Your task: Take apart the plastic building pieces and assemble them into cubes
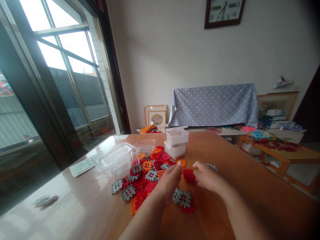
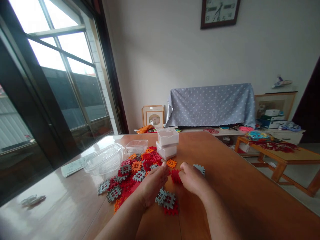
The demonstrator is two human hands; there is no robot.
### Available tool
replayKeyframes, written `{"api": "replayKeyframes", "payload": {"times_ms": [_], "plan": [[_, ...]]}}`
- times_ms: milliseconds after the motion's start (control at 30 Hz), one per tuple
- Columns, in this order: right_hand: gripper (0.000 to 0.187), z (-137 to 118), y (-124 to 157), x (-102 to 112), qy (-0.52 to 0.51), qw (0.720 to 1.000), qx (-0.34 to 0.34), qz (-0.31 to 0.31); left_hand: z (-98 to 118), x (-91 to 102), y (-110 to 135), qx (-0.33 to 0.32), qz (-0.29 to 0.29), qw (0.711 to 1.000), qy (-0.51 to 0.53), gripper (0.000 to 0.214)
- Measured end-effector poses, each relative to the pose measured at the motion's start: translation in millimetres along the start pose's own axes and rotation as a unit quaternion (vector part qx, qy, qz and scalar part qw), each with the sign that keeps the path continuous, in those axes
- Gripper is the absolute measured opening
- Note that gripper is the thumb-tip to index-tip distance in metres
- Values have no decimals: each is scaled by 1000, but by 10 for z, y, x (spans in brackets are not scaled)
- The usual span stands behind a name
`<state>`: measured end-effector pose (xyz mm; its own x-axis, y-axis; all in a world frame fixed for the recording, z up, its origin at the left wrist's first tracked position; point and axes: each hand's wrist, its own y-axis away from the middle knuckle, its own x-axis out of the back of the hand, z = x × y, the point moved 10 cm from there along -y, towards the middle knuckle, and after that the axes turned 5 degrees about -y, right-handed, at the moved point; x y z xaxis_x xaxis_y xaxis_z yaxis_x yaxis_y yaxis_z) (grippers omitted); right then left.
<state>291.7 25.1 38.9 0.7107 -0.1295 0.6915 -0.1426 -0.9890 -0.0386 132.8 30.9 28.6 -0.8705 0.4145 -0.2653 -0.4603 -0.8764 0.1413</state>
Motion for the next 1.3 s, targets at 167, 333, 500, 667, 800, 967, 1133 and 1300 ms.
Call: {"api": "replayKeyframes", "payload": {"times_ms": [167, 333, 500, 667, 800, 967, 1133, 1300], "plan": [[20, -289, 49, -5, 16, 997, 74, 9, 295, 119, 110, -53, -35, 994, -89, 49], [24, -528, 124, -73, 20, 990, 139, 2, 651, 730, 121, -110, 79, 976, -169, 25], [20, -626, 178, -197, 18, 987, 162, -14, 859, 1305, 152, -124, 227, 878, -403, 16], [19, -699, 215, -317, 13, 984, 173, -30, 945, 1428, 261, -88, 275, 774, -564, 13], [21, -719, 229, -351, 9, 985, 170, -40, 853, 1316, 337, -27, 225, 717, -659, 14], [24, -679, 210, -351, 10, 987, 154, -46, 702, 1126, 386, 7, 136, 693, -708, 45], [24, -677, 206, -352, 9, 988, 148, -43, 670, 1083, 365, 9, 113, 690, -715, 44], [24, -678, 212, -332, 1, 989, 141, -39, 665, 1155, 309, -27, 127, 704, -698, 35]]}}
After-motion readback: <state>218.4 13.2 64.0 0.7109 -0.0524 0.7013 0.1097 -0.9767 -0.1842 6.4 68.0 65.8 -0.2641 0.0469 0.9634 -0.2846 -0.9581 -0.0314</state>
